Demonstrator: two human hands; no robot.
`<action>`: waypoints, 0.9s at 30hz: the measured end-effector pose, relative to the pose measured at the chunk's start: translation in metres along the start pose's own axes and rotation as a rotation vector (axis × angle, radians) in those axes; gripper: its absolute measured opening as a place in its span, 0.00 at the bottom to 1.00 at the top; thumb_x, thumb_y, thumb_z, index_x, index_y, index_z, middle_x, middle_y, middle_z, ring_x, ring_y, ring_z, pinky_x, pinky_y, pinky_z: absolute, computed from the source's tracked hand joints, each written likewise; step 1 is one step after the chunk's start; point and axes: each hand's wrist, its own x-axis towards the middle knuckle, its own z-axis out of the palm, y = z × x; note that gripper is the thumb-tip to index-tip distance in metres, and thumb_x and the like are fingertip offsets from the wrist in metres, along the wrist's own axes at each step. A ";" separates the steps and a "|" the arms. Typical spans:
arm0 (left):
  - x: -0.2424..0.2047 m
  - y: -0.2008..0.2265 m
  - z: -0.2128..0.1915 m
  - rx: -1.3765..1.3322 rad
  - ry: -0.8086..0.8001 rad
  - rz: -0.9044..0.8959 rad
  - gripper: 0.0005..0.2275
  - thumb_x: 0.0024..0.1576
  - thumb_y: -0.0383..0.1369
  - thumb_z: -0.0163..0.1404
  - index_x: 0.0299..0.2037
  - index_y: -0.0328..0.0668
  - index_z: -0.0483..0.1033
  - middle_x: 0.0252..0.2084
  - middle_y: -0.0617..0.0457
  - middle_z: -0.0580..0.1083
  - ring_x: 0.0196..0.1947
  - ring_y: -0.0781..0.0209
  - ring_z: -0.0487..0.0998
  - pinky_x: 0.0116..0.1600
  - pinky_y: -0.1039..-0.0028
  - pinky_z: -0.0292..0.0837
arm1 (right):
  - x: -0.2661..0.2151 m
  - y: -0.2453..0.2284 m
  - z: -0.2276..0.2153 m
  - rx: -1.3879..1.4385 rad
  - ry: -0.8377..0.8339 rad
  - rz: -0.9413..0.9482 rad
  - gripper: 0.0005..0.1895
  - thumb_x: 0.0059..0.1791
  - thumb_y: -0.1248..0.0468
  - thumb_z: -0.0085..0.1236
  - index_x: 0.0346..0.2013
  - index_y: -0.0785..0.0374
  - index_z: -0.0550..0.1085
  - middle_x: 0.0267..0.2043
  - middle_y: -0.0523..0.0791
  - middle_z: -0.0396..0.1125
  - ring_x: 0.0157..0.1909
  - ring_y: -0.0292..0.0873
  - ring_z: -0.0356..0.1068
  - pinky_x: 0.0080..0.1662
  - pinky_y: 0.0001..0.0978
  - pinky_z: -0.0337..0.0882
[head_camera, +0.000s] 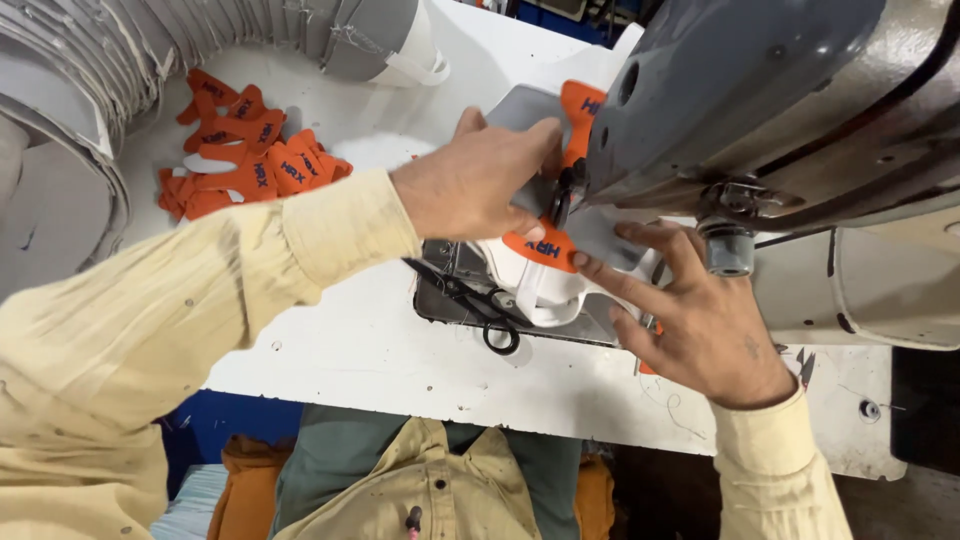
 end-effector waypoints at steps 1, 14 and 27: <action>0.002 0.003 -0.005 0.027 -0.053 -0.030 0.26 0.47 0.35 0.66 0.48 0.39 0.62 0.39 0.49 0.79 0.44 0.45 0.79 0.55 0.51 0.52 | -0.001 -0.003 0.004 -0.036 0.023 0.011 0.29 0.42 0.62 0.63 0.59 0.41 0.74 0.61 0.47 0.61 0.35 0.42 0.72 0.31 0.34 0.75; 0.052 -0.005 -0.027 0.112 -0.243 0.224 0.33 0.39 0.30 0.68 0.57 0.56 0.70 0.44 0.58 0.81 0.50 0.55 0.76 0.56 0.53 0.47 | -0.011 -0.059 0.050 -0.320 0.180 0.242 0.31 0.49 0.55 0.60 0.67 0.46 0.69 0.59 0.56 0.63 0.54 0.53 0.68 0.59 0.53 0.63; 0.069 -0.010 -0.032 0.128 -0.295 0.345 0.28 0.42 0.26 0.66 0.55 0.54 0.74 0.50 0.59 0.81 0.54 0.55 0.76 0.62 0.59 0.49 | 0.014 -0.100 0.039 -0.266 0.290 0.387 0.25 0.50 0.61 0.56 0.63 0.54 0.72 0.58 0.58 0.62 0.54 0.59 0.68 0.58 0.54 0.62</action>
